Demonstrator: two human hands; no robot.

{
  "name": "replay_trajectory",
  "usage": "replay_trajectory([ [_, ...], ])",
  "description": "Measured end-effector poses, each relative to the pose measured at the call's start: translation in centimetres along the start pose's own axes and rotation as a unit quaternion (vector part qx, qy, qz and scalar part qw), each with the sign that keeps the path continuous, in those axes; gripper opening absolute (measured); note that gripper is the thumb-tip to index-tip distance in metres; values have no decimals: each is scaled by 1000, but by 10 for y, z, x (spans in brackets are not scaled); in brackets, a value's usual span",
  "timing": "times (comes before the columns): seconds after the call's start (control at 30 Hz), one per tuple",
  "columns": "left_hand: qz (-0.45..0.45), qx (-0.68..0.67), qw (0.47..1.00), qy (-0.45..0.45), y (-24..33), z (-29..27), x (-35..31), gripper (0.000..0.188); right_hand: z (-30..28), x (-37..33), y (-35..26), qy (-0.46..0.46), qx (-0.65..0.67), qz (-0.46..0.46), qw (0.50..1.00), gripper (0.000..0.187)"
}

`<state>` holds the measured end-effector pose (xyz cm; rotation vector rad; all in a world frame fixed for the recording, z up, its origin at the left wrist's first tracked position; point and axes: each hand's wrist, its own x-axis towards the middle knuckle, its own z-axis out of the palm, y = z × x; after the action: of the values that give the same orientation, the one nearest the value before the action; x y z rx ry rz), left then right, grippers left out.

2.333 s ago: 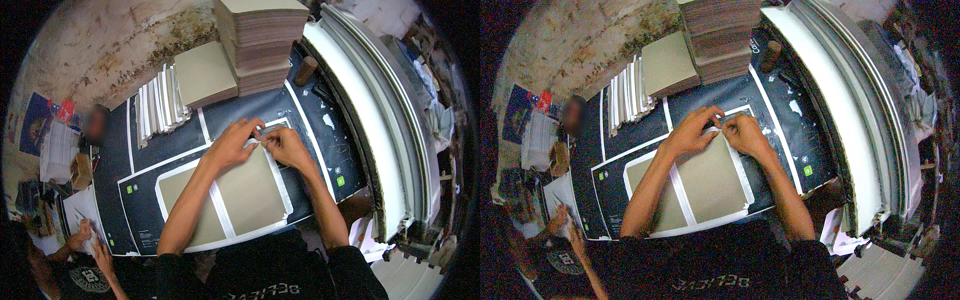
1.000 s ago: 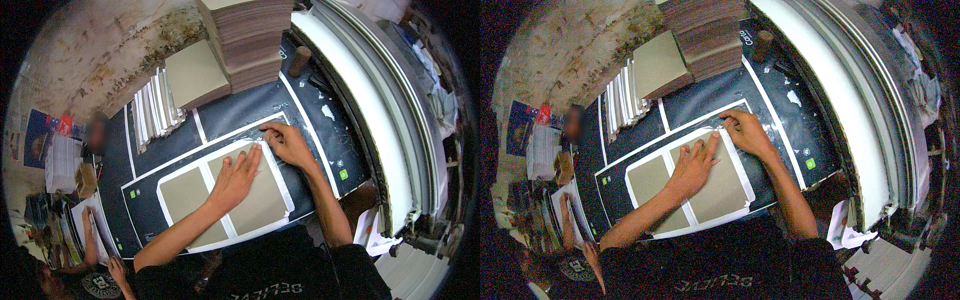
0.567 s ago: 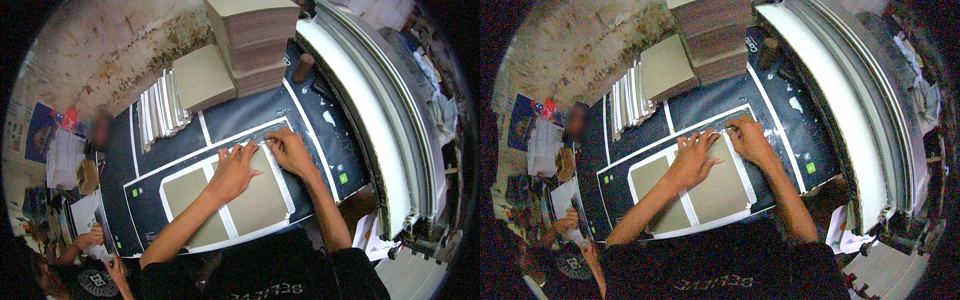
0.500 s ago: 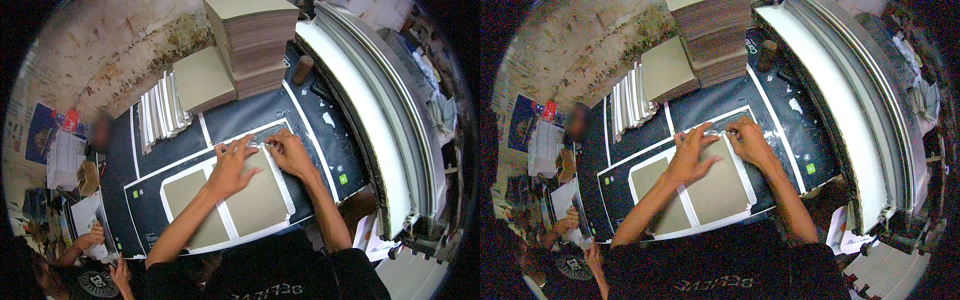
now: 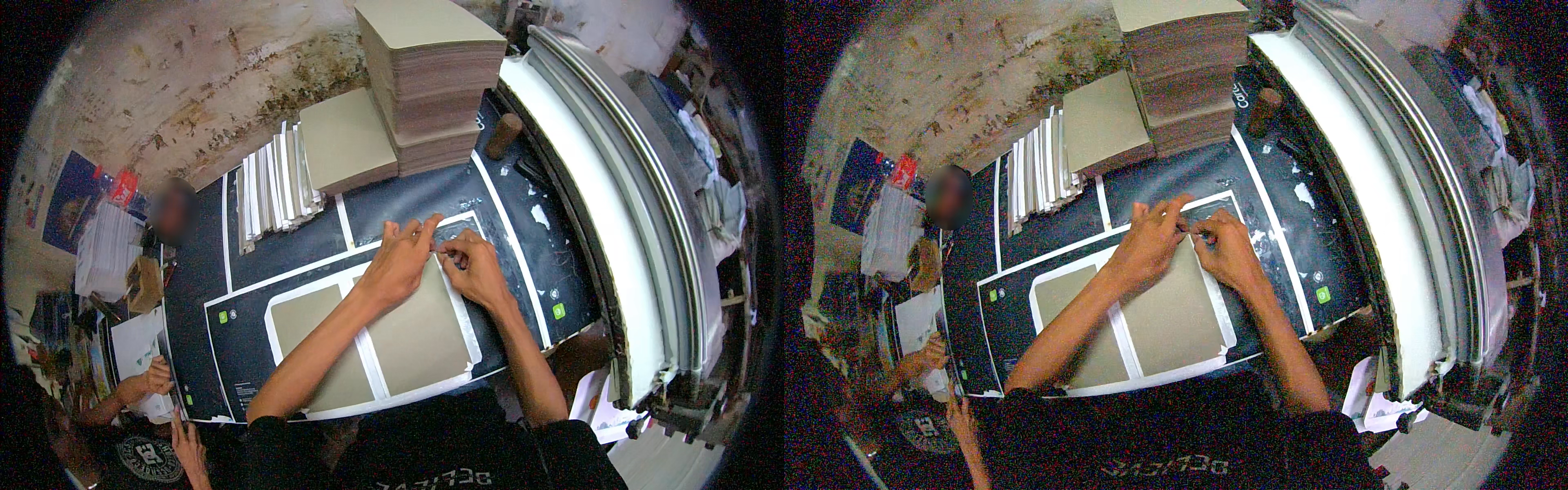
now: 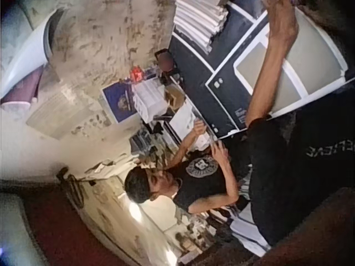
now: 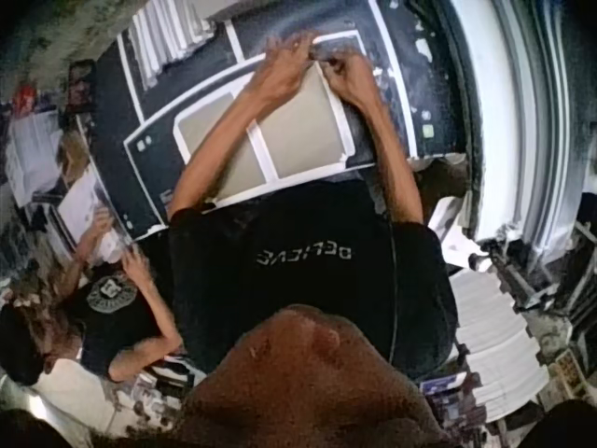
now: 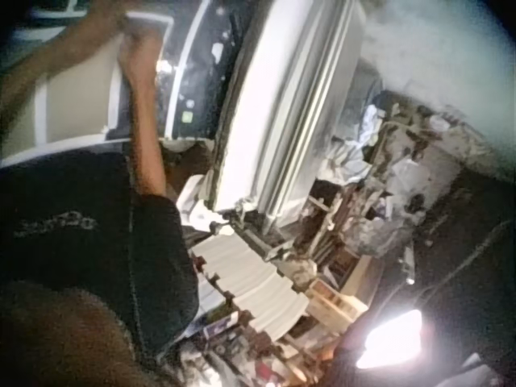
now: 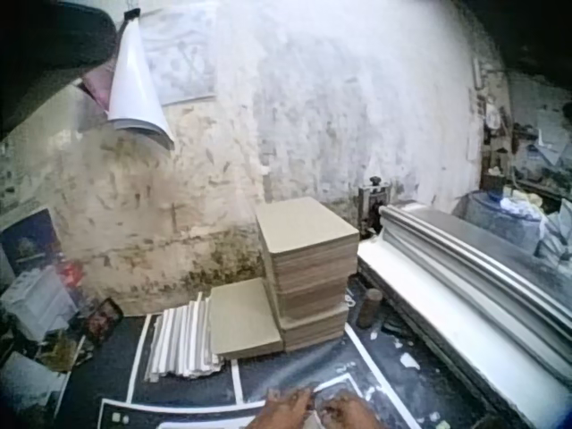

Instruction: The person positions and glues cardstock pieces onto a larger paper sheet, then applies a printed cover sheet using a gluing machine.

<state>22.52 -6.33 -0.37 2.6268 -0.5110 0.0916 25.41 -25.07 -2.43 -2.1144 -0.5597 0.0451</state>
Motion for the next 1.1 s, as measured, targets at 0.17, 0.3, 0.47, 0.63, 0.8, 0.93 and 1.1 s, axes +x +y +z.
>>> replay_trajectory([
  [0.17, 47, -63, 997, 5, -3, 0, 1, 74, 5, -1, 10, 25, -6, -12, 1000, 19],
  [0.3, 79, -38, 996, 15, -13, 9, -3, 68, 5, 2, 5, -1, -1, 10, 1000, 17],
  [0.47, 61, 0, 997, -44, -18, 13, -5, 54, 4, 2, 2, -11, -13, 29, 999, 17],
  [0.63, 29, -45, 998, -33, -15, 15, -5, 51, 7, 4, 8, -10, -33, 29, 999, 19],
  [0.8, 45, -24, 999, -15, -19, 17, -9, 55, 6, 5, 6, -8, -3, 32, 999, 19],
  [0.93, 65, 28, 997, -45, -12, 5, -11, 61, 5, 5, 3, -10, 0, 41, 999, 19],
  [1.1, 108, 79, 989, -69, -7, -7, -21, 67, 4, 5, 6, -12, -4, 44, 999, 19],
])
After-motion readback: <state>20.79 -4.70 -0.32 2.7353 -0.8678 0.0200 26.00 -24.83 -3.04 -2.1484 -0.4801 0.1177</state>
